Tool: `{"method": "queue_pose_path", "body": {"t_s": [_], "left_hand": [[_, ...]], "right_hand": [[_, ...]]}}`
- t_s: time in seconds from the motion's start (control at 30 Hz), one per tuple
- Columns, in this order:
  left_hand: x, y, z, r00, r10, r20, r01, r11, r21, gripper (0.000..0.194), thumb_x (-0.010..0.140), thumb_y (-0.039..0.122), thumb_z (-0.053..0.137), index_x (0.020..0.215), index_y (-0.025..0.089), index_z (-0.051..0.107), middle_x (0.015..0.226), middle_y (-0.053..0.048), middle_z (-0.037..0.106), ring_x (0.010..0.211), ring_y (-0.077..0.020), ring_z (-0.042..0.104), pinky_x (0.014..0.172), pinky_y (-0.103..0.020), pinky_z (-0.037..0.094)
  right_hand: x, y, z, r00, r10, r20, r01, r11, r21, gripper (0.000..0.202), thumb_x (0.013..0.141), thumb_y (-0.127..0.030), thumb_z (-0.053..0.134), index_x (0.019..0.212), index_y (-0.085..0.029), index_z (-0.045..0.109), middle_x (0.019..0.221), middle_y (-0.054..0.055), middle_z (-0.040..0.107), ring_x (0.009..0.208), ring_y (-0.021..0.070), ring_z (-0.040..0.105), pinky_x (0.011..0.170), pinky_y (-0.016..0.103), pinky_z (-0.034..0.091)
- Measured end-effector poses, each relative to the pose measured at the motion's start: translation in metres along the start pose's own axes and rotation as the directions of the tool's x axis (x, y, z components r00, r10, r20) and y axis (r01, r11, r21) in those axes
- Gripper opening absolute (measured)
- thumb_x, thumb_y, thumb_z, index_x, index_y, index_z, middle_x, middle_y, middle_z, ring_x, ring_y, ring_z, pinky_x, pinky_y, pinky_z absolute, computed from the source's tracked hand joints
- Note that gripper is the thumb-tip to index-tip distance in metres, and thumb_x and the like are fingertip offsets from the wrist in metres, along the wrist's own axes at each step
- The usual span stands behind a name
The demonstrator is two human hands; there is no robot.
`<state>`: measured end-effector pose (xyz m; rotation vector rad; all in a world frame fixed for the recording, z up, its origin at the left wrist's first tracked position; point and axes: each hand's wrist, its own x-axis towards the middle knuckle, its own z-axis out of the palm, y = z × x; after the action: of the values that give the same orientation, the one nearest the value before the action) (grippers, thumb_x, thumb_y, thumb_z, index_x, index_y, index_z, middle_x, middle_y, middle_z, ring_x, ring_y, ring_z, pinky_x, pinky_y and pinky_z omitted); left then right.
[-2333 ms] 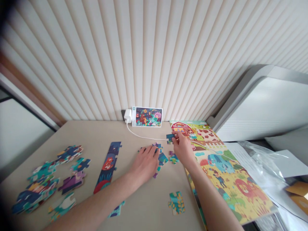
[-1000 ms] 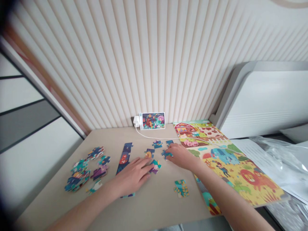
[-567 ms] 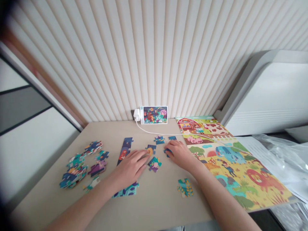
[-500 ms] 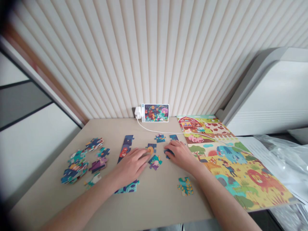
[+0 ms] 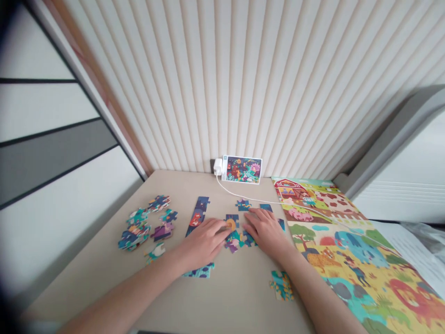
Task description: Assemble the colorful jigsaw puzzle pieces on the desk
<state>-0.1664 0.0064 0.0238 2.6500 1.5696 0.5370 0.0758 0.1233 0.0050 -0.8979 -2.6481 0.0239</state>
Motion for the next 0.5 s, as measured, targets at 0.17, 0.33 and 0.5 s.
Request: {"method": "queue_pose_path", "body": {"t_s": [0.17,0.33,0.5], "left_hand": [[-0.010,0.017,-0.026,0.999,0.047,-0.006,-0.046,0.987,0.154,0.030,0.097,0.016,0.051,0.126,0.017,0.059,0.114,-0.012,0.064,0.117,-0.0256,0.057,0.110,-0.043,0.039],[-0.061,0.019,-0.061,0.999,-0.029,0.018,0.027,0.993,0.111,0.026,0.100,0.024,0.050,0.124,0.022,0.060,0.104,-0.008,0.066,0.102,-0.0222,0.063,0.101,-0.041,0.047],[-0.141,-0.028,-0.063,0.930,-0.291,-0.223,0.331,0.929,0.168,0.033,0.101,0.022,0.044,0.130,0.023,0.060,0.119,-0.010,0.065,0.113,-0.0244,0.062,0.102,-0.042,0.048]], "right_hand": [[-0.003,0.009,0.005,0.999,-0.033,-0.019,0.033,0.999,-0.028,0.037,0.104,-0.041,0.043,0.135,-0.030,0.061,0.139,0.007,0.061,0.128,0.0271,0.056,0.105,0.046,0.046],[-0.016,0.039,0.006,0.997,0.035,-0.064,-0.041,0.995,-0.088,0.038,0.101,-0.044,0.044,0.126,-0.029,0.068,0.136,0.008,0.063,0.121,0.0292,0.061,0.102,0.047,0.048],[-0.026,0.064,0.010,0.995,0.093,-0.029,-0.095,0.991,-0.097,0.040,0.100,-0.047,0.045,0.125,-0.027,0.068,0.131,0.009,0.066,0.118,0.0293,0.063,0.102,0.048,0.050]]}}
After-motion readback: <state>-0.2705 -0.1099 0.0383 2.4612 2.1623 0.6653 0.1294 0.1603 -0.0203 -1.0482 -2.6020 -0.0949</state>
